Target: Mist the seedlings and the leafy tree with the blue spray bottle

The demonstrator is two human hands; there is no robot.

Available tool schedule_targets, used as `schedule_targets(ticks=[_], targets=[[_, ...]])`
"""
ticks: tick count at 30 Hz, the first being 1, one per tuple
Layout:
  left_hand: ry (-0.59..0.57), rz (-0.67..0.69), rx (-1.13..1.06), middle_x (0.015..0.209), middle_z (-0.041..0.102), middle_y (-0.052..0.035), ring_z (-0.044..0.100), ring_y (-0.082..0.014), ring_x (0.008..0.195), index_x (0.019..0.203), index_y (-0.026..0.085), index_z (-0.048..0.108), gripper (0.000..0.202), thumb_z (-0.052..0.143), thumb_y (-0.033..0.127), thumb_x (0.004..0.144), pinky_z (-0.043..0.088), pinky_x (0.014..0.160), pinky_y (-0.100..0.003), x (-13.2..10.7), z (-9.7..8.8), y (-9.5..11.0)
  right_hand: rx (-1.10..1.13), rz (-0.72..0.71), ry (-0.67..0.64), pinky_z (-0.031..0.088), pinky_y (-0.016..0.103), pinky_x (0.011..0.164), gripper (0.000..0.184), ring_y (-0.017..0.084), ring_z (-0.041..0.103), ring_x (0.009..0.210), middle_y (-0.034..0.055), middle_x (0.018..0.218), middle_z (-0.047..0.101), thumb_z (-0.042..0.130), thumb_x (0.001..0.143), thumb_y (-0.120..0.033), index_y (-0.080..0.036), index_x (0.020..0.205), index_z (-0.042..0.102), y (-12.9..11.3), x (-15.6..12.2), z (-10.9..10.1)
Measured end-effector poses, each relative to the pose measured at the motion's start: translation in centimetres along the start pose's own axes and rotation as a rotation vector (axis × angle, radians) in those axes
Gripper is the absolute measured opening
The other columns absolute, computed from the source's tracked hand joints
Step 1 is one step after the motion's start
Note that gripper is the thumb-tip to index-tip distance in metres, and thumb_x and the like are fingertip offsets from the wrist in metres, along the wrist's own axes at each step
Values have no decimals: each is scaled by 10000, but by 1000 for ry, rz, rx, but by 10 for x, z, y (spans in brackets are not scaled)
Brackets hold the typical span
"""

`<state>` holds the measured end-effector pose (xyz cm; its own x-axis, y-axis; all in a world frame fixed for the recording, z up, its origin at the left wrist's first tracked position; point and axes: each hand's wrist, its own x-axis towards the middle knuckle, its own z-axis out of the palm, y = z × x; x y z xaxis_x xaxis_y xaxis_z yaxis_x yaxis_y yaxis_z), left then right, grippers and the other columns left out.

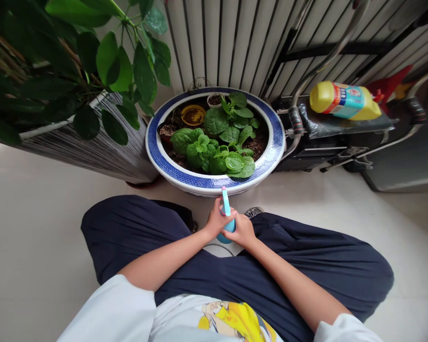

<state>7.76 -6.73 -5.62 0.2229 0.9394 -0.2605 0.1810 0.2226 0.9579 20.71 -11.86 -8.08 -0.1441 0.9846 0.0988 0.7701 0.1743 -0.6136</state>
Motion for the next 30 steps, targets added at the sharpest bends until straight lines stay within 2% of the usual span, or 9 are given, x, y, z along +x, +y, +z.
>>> schedule_targets(ticks=[9,15,20,26,30], targets=[[38,35,7,854,753,-27,721,-204,782,1070,209,449,467,740,254,707,528,791,-364,3,3,-8,-19,-15,7,542,391,778,670,295,711,840,117,1032,730,647,707,-471,-161,1285,510,-1,0,3],[47,67,-35,918,760,-58,734,-221,903,1040,216,453,441,758,259,725,530,880,-404,3,2,-9,-62,-31,16,532,403,738,627,311,702,792,131,975,733,651,694,-479,-141,1209,530,1,2,4],[35,106,-67,921,763,-54,720,-242,1035,991,226,437,406,758,261,744,506,958,-432,2,2,-8,-43,-60,30,532,399,741,556,312,699,839,137,989,723,647,688,-458,-154,1142,544,0,3,4],[23,130,-65,899,769,-43,728,-245,1009,937,239,423,387,756,283,746,509,953,-438,0,0,-6,-22,-60,34,531,401,749,481,308,689,854,126,967,711,654,678,-435,-171,1066,550,0,3,5],[35,125,-50,903,768,-47,736,-232,938,967,238,429,393,748,288,744,520,920,-423,2,0,-5,-24,-64,55,534,406,748,539,310,689,852,141,1018,703,644,685,-429,-156,1133,520,1,2,7]])
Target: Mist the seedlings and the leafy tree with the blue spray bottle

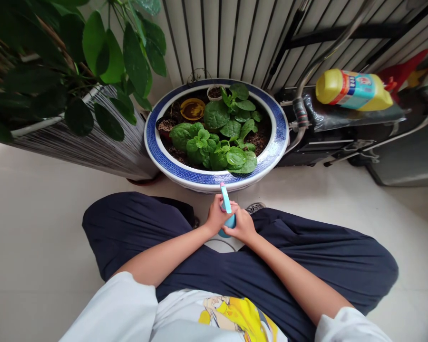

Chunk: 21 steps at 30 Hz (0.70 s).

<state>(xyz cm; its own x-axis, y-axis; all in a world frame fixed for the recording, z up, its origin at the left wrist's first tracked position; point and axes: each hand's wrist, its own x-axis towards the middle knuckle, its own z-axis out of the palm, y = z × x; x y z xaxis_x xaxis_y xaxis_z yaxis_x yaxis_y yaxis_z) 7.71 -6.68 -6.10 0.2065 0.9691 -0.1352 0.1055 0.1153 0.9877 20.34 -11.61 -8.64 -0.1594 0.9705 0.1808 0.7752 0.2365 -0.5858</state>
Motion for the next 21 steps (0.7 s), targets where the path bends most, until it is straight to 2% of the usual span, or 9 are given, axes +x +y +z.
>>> schedule_targets(ticks=[5,11,16,19,21], targets=[[-27,-66,20,973,764,-64,729,-220,908,1158,224,423,546,761,282,732,530,888,-403,3,-1,3,15,54,-8,531,401,727,506,299,686,801,109,936,699,645,692,-446,-171,1101,530,0,1,-1],[-76,-113,-28,1154,714,-112,719,-216,933,1276,233,360,732,797,289,692,542,879,-392,-2,-4,0,72,105,27,538,403,761,496,301,700,850,95,981,712,650,664,-407,-201,1095,520,-3,0,-4],[-77,-118,32,1206,679,-99,682,-230,1031,1357,250,318,850,810,282,665,509,947,-406,-6,-5,-9,123,135,42,541,377,760,491,282,705,836,72,958,713,643,658,-368,-215,1106,513,-5,0,-7],[-69,-114,-37,1218,650,-98,664,-219,1025,1383,246,313,878,805,302,658,504,929,-376,-8,-4,-12,136,146,60,537,401,785,512,297,698,855,83,980,707,652,649,-361,-213,1120,519,-5,0,-7],[-68,-118,-105,1140,661,-76,662,-204,968,1377,243,324,862,794,317,658,510,886,-350,-10,-3,-12,133,145,68,535,414,797,524,304,696,872,93,1003,702,661,651,-360,-211,1132,514,-4,-2,-6]])
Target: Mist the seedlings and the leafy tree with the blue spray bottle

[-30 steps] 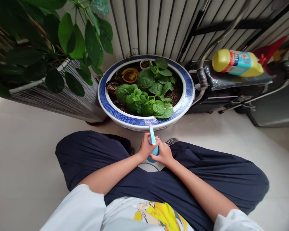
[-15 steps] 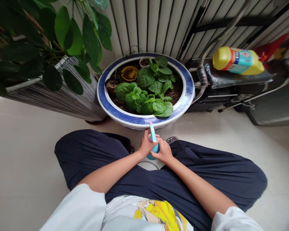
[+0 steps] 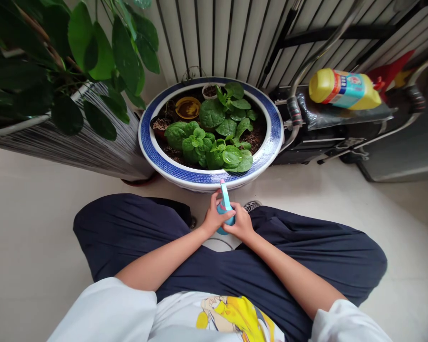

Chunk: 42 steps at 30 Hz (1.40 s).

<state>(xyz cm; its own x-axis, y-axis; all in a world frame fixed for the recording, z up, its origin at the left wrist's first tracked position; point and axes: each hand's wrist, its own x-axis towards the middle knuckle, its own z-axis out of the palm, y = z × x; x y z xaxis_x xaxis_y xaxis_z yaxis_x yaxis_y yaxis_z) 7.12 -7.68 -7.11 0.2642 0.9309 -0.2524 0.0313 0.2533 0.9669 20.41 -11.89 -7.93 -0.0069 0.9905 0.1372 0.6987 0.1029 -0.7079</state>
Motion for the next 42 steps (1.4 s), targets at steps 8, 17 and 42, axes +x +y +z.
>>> schedule_targets(ticks=[8,17,42], targets=[[104,105,-21,867,602,1,601,-178,823,1180,224,478,540,678,424,720,492,808,-323,-3,-6,19,415,40,-32,528,401,804,688,277,647,986,109,1074,616,662,759,-549,-229,1264,322,8,9,9],[92,134,-45,899,632,-1,616,-165,814,1279,235,438,684,729,257,661,494,771,-303,-9,-8,14,762,10,-130,369,534,1082,1073,336,445,1279,162,1348,389,671,671,-768,-252,1465,166,-4,15,14],[84,254,203,959,675,-29,660,-203,818,1304,233,456,692,736,378,688,516,733,-304,-15,-12,20,870,109,-252,496,434,907,1109,291,588,1053,142,1240,545,659,628,-810,-241,1485,245,-31,33,6]])
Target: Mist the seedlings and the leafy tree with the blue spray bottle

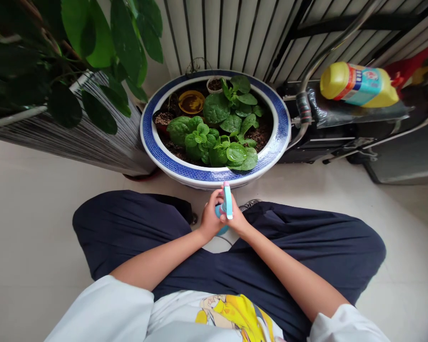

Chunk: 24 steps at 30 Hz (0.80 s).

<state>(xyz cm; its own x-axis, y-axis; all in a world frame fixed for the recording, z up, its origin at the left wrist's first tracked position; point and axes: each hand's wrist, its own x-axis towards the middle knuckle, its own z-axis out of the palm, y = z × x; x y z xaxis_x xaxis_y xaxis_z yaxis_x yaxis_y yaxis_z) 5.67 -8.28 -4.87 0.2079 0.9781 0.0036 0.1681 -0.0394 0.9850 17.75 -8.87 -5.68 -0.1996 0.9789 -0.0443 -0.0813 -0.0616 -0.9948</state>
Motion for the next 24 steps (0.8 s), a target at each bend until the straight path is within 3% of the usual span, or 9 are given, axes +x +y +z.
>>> schedule_targets(ticks=[3,12,16,24], targets=[[7,31,4,1045,674,-57,666,-230,893,1334,241,435,730,737,383,685,524,769,-324,2,-3,8,-16,-48,-1,490,453,931,1108,315,573,1112,147,1287,527,665,605,-821,-249,1468,270,-11,4,1],[83,96,27,1014,688,-63,667,-239,915,1294,212,470,652,699,376,706,528,823,-358,23,-14,27,-4,-2,-55,513,452,912,1110,314,617,1084,157,1249,579,665,633,-796,-211,1484,258,-41,27,2],[102,77,-11,1005,684,-57,664,-232,925,1269,211,464,623,699,307,700,523,840,-356,25,-15,33,-42,-45,32,518,451,902,947,317,590,1131,166,1339,520,693,652,-711,-220,1390,358,-42,31,7],[131,-46,-108,987,695,-48,665,-223,912,1016,216,515,475,797,311,645,514,806,-338,28,-9,42,-117,-18,267,508,427,858,499,255,613,890,61,991,638,633,735,-536,-237,1117,516,-41,27,15]])
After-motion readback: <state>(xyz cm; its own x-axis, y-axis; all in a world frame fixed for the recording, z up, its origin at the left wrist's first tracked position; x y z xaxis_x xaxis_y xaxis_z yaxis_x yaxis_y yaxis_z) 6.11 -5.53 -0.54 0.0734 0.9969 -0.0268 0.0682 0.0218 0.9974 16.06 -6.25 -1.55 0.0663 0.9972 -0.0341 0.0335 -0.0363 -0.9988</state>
